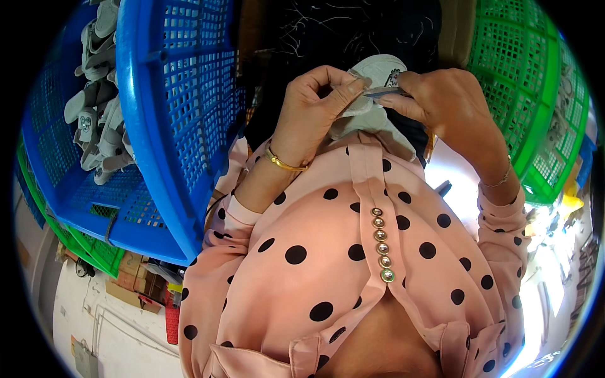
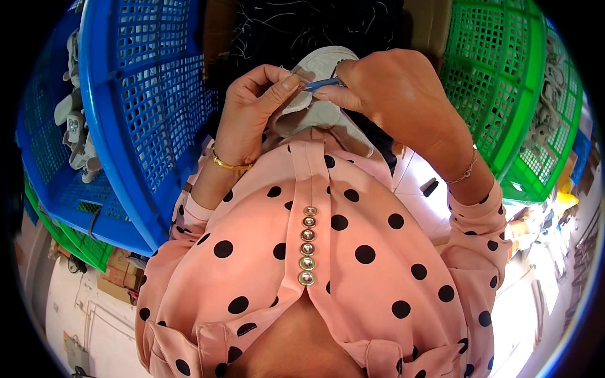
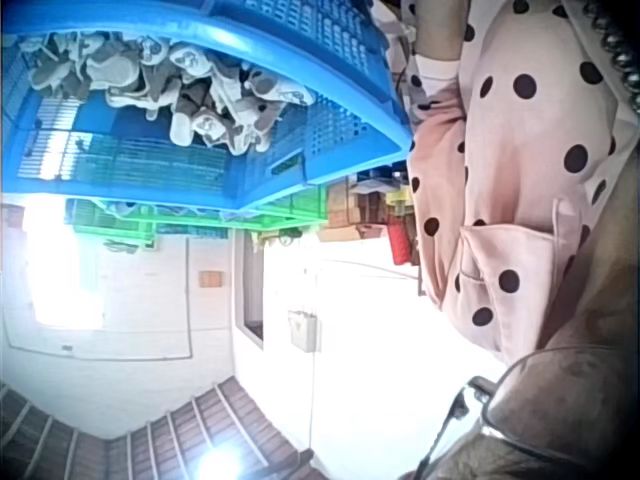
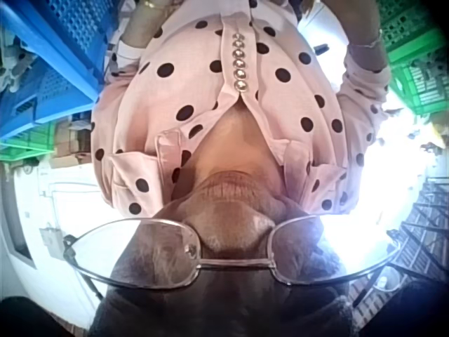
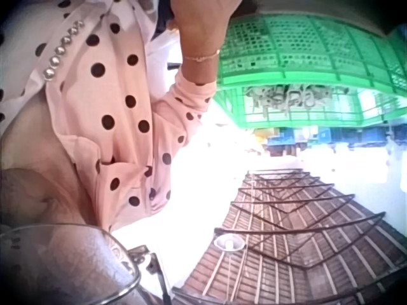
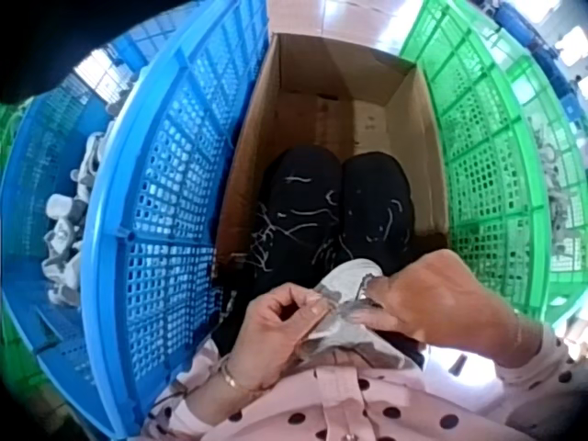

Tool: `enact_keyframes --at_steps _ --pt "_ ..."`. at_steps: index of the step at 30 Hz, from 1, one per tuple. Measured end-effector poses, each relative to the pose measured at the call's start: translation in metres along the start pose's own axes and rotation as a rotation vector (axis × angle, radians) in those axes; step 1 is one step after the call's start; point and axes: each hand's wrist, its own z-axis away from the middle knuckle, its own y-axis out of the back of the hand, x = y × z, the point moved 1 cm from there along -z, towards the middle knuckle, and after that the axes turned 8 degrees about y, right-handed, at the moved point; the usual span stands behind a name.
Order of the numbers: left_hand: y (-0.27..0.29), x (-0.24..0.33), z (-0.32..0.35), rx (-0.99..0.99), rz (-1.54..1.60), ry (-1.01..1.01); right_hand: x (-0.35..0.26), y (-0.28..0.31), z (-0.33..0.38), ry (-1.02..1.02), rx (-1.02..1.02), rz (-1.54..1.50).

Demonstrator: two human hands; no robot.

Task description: The person uses a pair of scissors to trim loose threads and excess fabric from the edges of small white shoes. They handle the shoes one at a time, picking them from a blue basket, trimming specific areas, and placing them into a green basket.

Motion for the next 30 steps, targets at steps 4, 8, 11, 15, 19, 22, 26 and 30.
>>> enact_keyframes --at_steps 4,8,11,15,19,22,26,30 --pt "0.001 0.001 0.001 -0.041 -0.004 0.022 0.003 -0.004 0.002 0.062 0.065 -0.006" --pt "0.001 0.0 0.0 -0.045 0.004 0.01 0.006 -0.005 0.001 0.115 0.069 0.021" --pt "-0.002 0.0 0.0 -0.02 0.001 0.002 0.008 -0.003 0.0 0.148 0.067 0.015" --pt "0.001 0.004 0.0 -0.031 0.063 0.032 0.009 -0.004 -0.003 0.077 -0.028 -0.028" --pt "0.009 0.001 0.001 0.052 0.215 -0.019 0.009 -0.006 -0.004 -0.253 -0.023 -0.281" --pt "0.011 0.002 0.004 0.12 0.223 -0.059 0.001 -0.015 0.003 -0.18 0.118 -0.624" --pt "0.022 0.016 0.004 0.314 -0.315 -0.416 0.003 -0.039 0.005 0.011 0.093 -0.58" --pt "0.036 0.036 0.008 0.686 -1.051 -0.888 0.008 -0.053 -0.004 -0.05 0.176 -0.6"
